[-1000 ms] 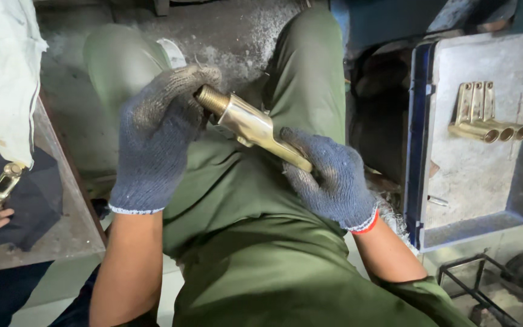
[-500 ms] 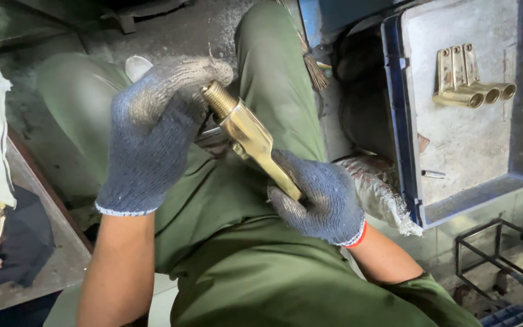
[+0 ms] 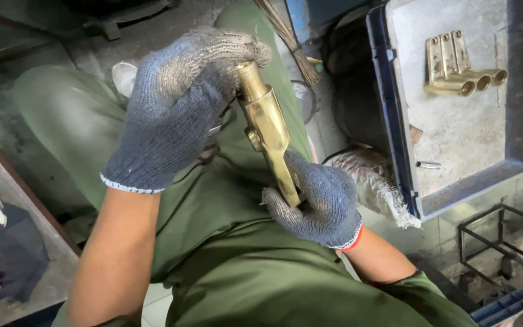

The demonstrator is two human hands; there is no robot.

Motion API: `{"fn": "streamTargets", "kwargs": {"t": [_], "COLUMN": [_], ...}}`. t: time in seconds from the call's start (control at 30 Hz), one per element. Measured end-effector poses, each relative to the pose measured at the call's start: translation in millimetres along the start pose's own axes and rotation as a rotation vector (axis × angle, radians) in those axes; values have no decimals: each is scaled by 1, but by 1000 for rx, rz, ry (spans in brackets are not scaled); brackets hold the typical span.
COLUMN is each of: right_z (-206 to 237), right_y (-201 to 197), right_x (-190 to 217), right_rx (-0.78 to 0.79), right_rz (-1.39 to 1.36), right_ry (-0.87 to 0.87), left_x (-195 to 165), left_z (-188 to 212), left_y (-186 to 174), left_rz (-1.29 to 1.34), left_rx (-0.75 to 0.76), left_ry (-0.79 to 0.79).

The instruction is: The person uses a rotating buffing wheel to polish brass brackets, holding each part against the wheel with both hands while wearing gloves and then placing the polished items onto a tray.

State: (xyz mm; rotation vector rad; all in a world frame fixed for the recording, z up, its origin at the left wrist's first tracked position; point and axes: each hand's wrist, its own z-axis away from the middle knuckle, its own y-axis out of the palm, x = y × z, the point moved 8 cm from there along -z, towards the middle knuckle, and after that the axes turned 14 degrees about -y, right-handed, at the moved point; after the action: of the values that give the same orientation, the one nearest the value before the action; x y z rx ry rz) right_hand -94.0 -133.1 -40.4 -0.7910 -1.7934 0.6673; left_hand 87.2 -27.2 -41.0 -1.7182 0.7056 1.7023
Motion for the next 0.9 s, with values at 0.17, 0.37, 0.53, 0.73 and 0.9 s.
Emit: {"fn": "streamTargets", "kwargs": {"t": [0.17, 0.37, 0.53, 0.73, 0.9], "right_z": [10, 12, 9, 6, 4], "right_y": [-8, -8, -10, -10, -11], "right_x": [-4, -11, -11, -10, -6], "right_rx": [-36, 10, 23, 23, 34], "right_rz": [39, 2, -15, -33, -9], "right_ry": [17, 106, 109, 97, 76], "left_x": [7, 6, 14, -7, -1], "left_z": [-9, -15, -19, -18, -16], "left_y": [13, 20, 19, 16, 14], "left_rz": [-22, 2, 11, -104, 27], "left_rx": [37, 34, 5, -4, 20], "left_ry": [-39, -18, -197, 0, -18]}}
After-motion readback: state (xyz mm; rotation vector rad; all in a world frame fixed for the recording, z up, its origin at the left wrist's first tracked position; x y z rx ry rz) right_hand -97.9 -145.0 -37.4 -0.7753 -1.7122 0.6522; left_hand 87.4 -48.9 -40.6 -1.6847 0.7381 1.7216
